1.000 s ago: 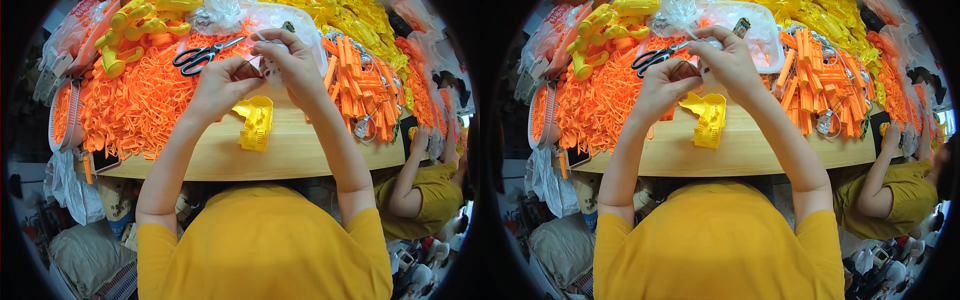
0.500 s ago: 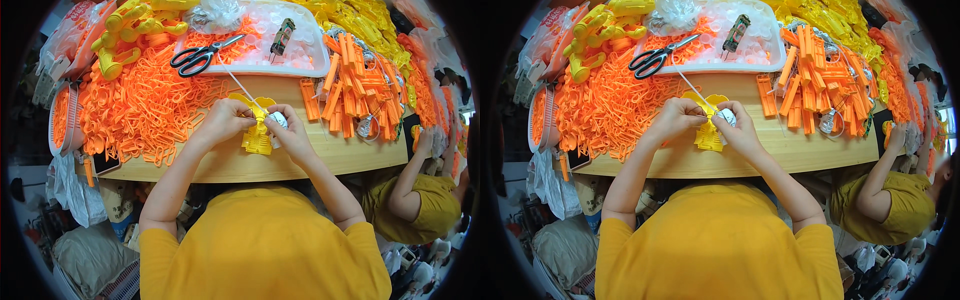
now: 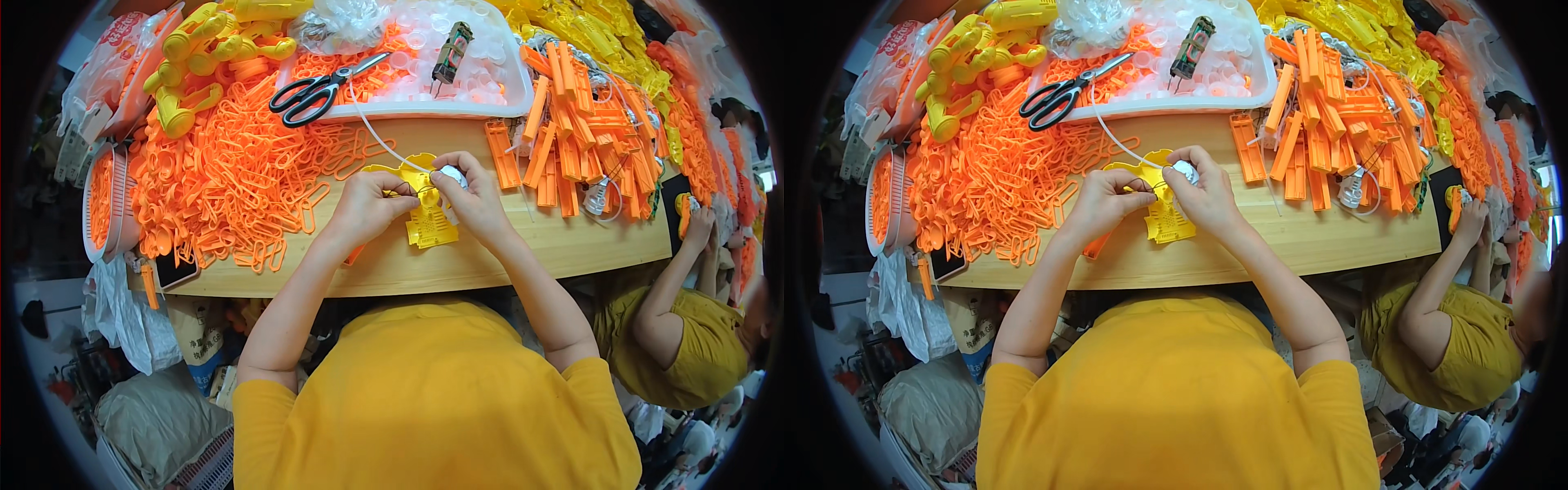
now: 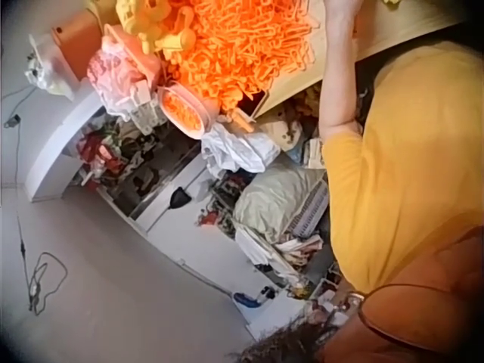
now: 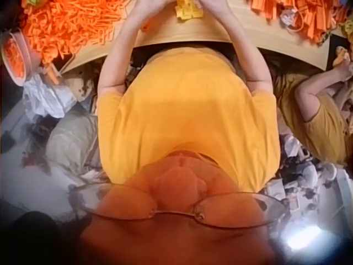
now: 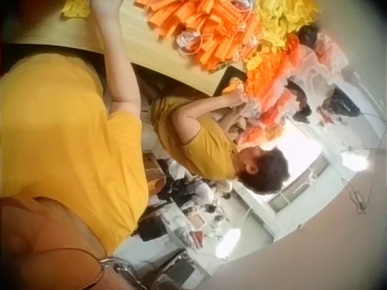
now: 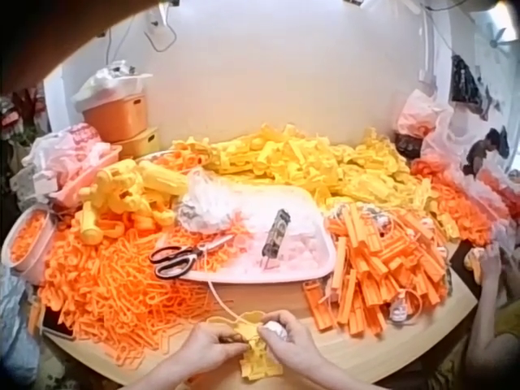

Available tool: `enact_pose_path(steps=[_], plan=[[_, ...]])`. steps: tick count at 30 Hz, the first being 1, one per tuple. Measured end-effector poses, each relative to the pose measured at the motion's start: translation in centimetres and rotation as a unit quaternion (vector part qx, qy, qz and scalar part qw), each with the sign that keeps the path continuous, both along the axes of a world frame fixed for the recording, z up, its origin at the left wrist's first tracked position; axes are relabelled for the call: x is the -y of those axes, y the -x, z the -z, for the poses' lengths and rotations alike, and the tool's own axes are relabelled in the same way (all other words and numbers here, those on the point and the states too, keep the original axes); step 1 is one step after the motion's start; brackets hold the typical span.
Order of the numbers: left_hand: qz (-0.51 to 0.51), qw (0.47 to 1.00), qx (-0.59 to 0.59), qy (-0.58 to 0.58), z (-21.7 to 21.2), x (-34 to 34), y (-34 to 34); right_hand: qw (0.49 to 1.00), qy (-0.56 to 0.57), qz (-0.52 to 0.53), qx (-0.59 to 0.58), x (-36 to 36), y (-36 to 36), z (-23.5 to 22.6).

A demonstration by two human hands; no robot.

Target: Manually assembling small white components into yellow plastic toy shells at a factory workbench.

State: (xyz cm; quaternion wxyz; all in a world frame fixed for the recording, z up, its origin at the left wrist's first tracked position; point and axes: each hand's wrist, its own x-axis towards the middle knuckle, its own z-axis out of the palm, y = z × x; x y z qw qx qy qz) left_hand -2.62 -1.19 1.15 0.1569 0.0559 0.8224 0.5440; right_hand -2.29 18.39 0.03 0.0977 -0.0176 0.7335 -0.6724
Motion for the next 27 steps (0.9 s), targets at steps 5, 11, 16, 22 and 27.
enact_pose_path(steps=[5,11,16,22,27], plan=[[0.000,0.992,-0.110,0.057,1.1,-0.2,-1.1,0.999,0.004,0.016,-0.031,0.1,-0.4,1.1],[-0.010,0.935,-0.339,0.105,1.7,-0.9,-3.1,0.999,0.047,0.015,-0.008,0.2,-0.8,0.4],[0.026,0.920,-0.354,0.167,0.7,-0.5,-3.1,0.994,0.006,0.026,-0.103,0.6,-0.7,0.5],[-0.015,0.900,-0.384,0.208,-2.4,-1.1,-3.5,0.997,0.062,0.036,-0.012,0.1,-0.9,-0.5],[0.055,0.844,-0.465,0.262,-2.1,-2.2,-2.1,0.997,0.041,0.020,-0.055,0.6,-1.0,-0.5]])
